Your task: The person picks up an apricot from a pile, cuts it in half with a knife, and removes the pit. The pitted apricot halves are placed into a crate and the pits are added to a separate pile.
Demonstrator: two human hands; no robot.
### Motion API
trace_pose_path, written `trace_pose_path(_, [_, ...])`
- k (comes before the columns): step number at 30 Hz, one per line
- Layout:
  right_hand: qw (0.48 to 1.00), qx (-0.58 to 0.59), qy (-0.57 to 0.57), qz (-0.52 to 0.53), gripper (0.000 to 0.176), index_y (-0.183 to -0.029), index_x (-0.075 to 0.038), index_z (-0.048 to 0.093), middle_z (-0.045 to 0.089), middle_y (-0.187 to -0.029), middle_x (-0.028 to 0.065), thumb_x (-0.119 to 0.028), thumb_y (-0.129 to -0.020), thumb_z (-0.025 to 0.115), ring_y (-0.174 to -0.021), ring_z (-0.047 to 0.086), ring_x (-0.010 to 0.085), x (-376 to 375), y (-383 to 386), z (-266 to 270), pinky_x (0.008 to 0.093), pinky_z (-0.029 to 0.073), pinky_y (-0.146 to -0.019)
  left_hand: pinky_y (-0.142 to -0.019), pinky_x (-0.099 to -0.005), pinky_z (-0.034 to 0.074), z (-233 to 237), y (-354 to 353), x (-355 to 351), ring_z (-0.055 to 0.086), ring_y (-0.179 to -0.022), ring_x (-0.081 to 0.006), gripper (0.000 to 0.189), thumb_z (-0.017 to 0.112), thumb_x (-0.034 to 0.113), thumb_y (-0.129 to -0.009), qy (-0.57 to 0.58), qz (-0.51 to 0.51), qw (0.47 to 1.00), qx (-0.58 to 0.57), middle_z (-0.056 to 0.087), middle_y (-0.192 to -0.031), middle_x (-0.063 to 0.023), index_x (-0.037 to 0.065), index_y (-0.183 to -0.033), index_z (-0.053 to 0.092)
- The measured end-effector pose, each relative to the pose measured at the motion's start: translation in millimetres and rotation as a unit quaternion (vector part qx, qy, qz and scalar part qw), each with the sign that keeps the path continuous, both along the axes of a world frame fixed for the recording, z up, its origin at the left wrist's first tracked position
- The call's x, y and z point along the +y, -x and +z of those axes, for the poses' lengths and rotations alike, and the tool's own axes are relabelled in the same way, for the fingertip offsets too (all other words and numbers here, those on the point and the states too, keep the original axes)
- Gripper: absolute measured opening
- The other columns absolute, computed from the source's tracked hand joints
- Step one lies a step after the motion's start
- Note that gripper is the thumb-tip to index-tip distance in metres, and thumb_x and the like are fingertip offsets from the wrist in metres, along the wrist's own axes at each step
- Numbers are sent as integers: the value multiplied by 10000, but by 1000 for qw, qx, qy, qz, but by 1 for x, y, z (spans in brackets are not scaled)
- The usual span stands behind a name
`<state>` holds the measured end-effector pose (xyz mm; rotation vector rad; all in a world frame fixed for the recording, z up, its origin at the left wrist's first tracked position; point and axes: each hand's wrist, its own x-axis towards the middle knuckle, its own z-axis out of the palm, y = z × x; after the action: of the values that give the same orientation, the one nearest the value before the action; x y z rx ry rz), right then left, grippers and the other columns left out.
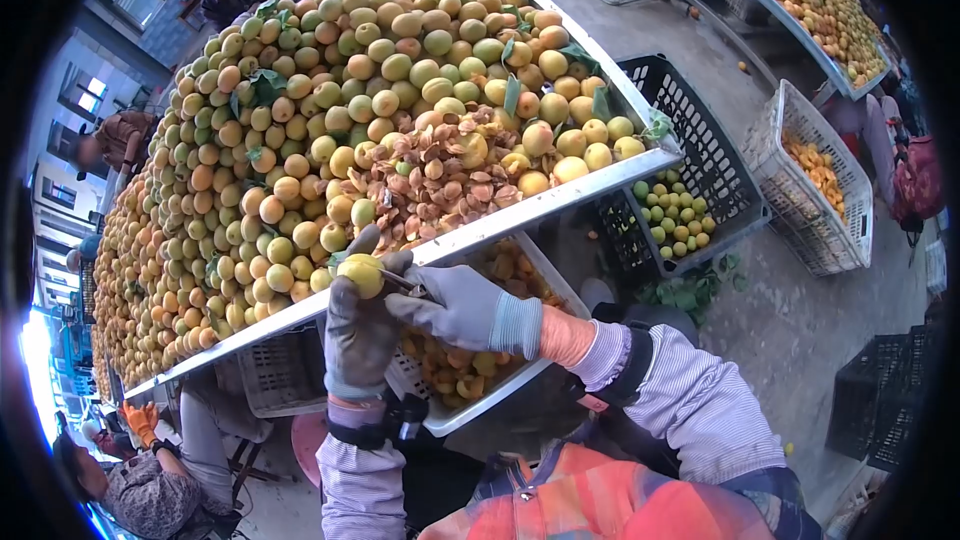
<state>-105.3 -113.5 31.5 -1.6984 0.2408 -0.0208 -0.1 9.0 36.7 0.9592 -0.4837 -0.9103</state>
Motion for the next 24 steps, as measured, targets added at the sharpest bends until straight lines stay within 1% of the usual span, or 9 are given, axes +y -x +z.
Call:
trace_pose_path(2, [1000,-19,-10,-14,389,-1056,-32,556,625,-843,181,-393,-918,511,-806,630,319,6,1,-1,370,479,-713,-910,-341,445,0,13,-3,556,-1013,-206,696,616,438,-849,56,37,996,61,572,-1112,-151,-45,-1300,397])
trace_pose_path(4, [999,-35,-23,-30,390,-1056,-33,559,627,-858,183,-394,-915,517,-811,630,318,7,2,-3,370,481,-718,-904,-355,441,0,14,-3,546,-1011,-211,708,607,459,-847,52,45,997,45,575,-1106,-155,-41,-1301,398])
trace_pose_path(7, [999,-38,0,-15,381,-1063,-35,561,631,-889,183,-383,-913,527,-824,631,314,6,0,-7,369,483,-732,-914,-353,439,2,6,4,554,-1019,-218,689,609,446,-850,49,17,998,33,580,-1103,-152,-39,-1296,406])
trace_pose_path(12, [992,-124,31,23,399,-1089,-35,565,637,-900,181,-390,-911,528,-847,631,303,-1,-1,-9,362,484,-754,-936,-330,431,6,-22,17,572,-1023,-204,665,610,425,-856,-35,-90,993,-65,589,-1100,-139,-47,-1284,418])
trace_pose_path(15, [999,-32,10,4,405,-1100,-34,566,634,-894,181,-391,-912,528,-835,631,281,1,-3,-11,349,483,-756,-925,-322,436,3,-12,9,575,-1004,-185,674,616,425,-851,-19,-52,998,-39,589,-1111,-139,-42,-1292,410])
trace_pose_path(18, [998,-59,-5,-38,399,-1087,-35,569,630,-876,173,-392,-913,528,-814,626,260,10,-2,-11,338,480,-744,-928,-329,431,-5,2,1,566,-1005,-191,687,608,440,-853,19,5,1000,-19,588,-1111,-143,-28,-1310,397])
trace_pose_path(21, [997,-65,-25,-43,386,-1071,-40,573,623,-852,165,-391,-914,530,-801,624,250,13,2,-6,340,481,-734,-916,-347,445,-1,18,-1,544,-1035,-215,674,596,450,-859,55,48,995,72,584,-1097,-159,-15,-1308,403])
trace_pose_path(23, [998,-41,-41,-26,387,-1077,-41,572,621,-849,165,-390,-915,528,-807,627,254,12,2,-8,343,483,-738,-903,-346,456,-5,12,5,552,-1026,-218,670,604,441,-857,57,17,996,72,584,-1101,-160,-17,-1305,404])
trace_pose_path(24, [996,-84,-24,-19,396,-1100,-44,567,620,-853,160,-392,-916,525,-819,628,243,11,0,-15,342,484,-742,-889,-345,468,-6,7,8,559,-1017,-221,666,611,431,-855,61,-16,996,68,585,-1106,-161,-18,-1301,406])
